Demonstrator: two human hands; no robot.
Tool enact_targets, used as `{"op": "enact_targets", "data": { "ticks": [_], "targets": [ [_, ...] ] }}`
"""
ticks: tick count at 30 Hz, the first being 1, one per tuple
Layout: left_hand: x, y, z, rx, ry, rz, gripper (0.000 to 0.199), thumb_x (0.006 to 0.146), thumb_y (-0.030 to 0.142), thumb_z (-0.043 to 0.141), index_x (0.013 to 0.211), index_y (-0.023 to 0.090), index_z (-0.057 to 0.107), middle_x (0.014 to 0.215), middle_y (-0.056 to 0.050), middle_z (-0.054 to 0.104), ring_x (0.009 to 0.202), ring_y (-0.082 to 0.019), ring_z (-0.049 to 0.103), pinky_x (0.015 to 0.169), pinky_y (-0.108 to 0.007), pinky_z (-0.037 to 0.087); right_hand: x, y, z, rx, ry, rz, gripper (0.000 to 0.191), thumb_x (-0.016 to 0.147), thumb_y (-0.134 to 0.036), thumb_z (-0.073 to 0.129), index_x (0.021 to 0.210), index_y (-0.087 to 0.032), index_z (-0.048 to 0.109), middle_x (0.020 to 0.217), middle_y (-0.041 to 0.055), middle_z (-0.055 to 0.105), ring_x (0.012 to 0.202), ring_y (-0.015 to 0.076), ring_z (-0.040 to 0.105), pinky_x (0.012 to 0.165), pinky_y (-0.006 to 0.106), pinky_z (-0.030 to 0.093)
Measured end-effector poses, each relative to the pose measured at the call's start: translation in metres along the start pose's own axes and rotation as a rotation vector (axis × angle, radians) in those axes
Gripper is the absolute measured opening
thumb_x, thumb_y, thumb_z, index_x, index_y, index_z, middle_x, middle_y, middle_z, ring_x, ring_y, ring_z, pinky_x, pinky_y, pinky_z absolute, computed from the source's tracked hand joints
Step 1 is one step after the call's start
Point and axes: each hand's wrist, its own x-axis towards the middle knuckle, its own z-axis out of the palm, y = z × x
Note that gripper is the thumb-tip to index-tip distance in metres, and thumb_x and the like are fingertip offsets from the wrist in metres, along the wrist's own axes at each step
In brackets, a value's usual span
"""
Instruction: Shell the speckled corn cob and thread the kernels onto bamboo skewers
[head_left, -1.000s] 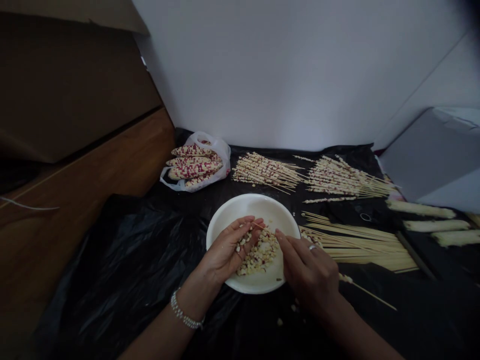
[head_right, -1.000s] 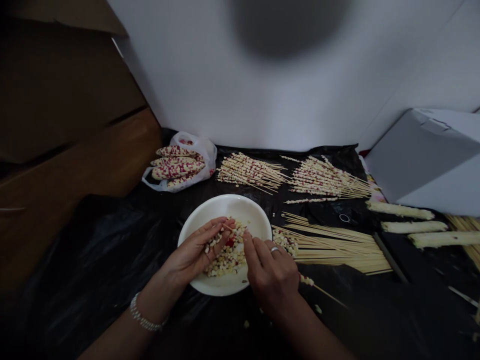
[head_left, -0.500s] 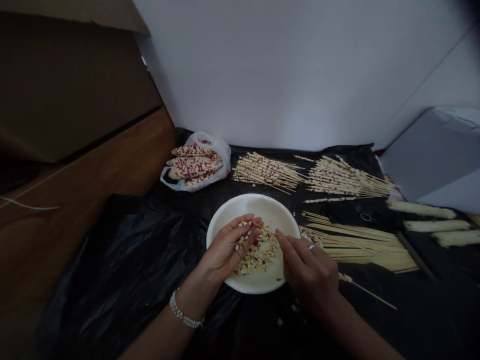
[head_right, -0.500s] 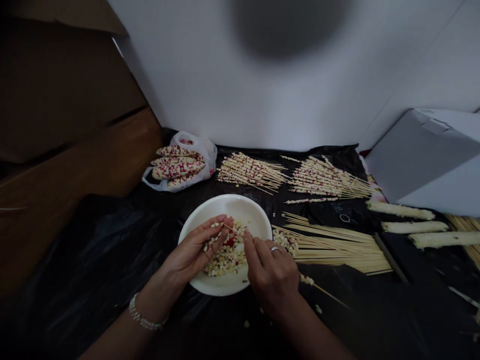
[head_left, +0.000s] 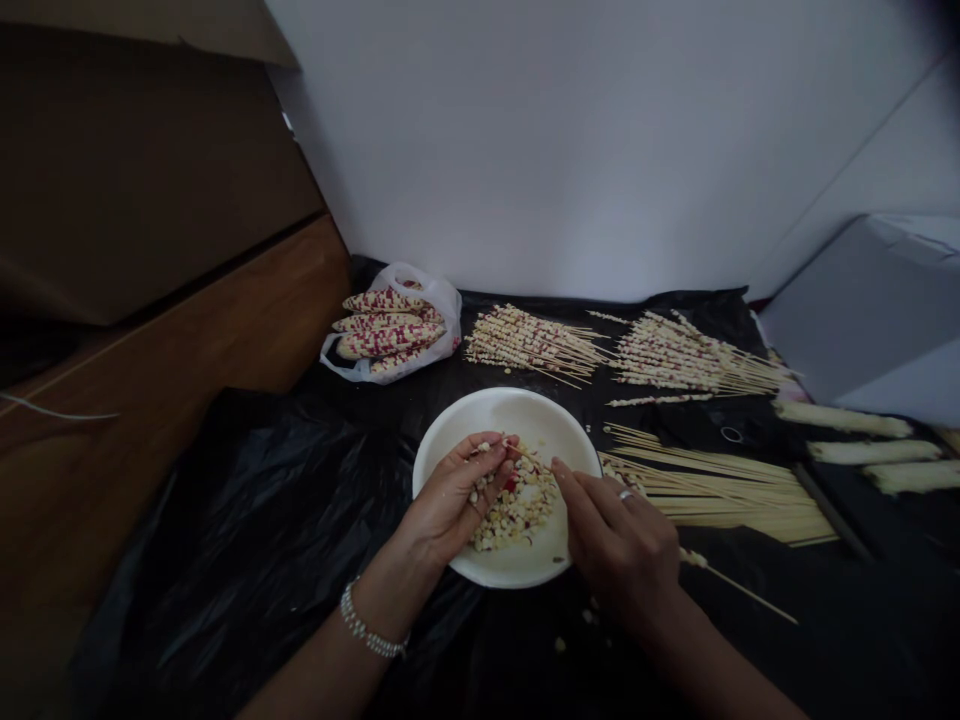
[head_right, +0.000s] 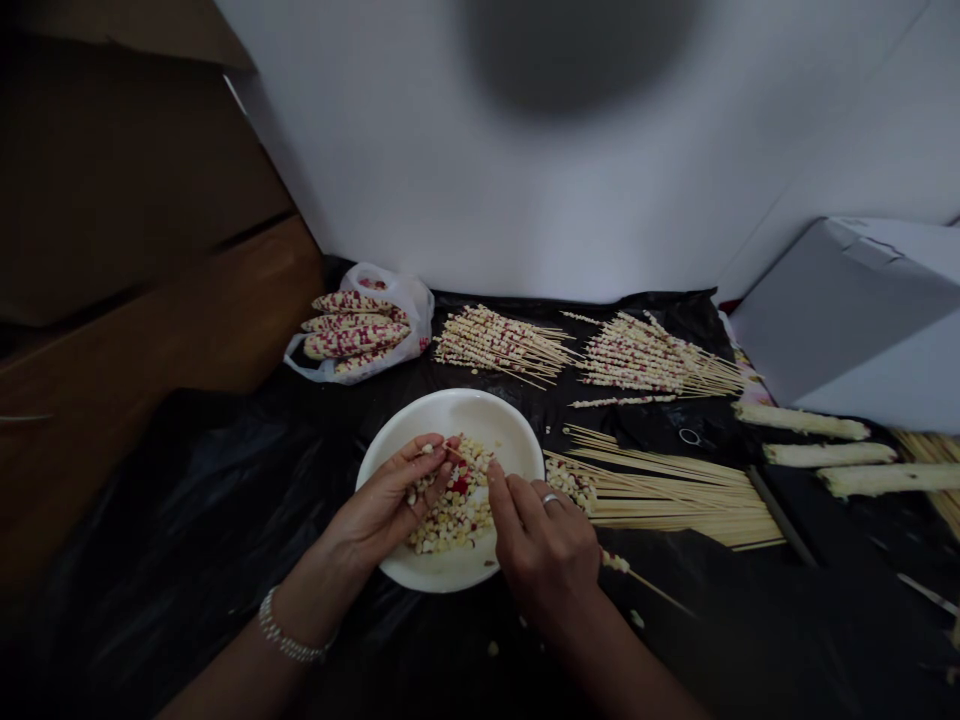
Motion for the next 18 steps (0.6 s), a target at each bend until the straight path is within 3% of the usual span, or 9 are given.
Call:
{"op": "enact_targets", "data": {
  "ticks": [4,18],
  "targets": [
    [0.0004,0.0,0.0,-0.033,0.013,0.023,0.009,0.073,0.009,0.069,0.081,0.011,0.067,0.088,-0.007,0.07,0.075,-0.01,0.067,0.071,-0.017,0.057,0.0005,-0.0001,-0.0004,-0.014,0.004,-0.006,0.043,0.081,-0.006,0.056,0.123,-0.013,0.056,0.092,0.0059,0.07,0.079,0.0153,0.059,0.074,0.028,0.042],
    [0.0008,0.0011,-0.0002,-0.078,0.058,-0.013,0.015,0.069,0.0,0.069,0.079,0.011,0.065,0.084,-0.005,0.069,0.071,-0.009,0.066,0.068,-0.015,0.056,0.0003,-0.0001,-0.0006,-0.013,0.013,-0.006,0.053,0.08,-0.006,0.056,0.132,-0.015,0.048,0.091,0.0055,0.07,0.078,0.0151,0.059,0.071,0.028,0.042]
  ]
}}
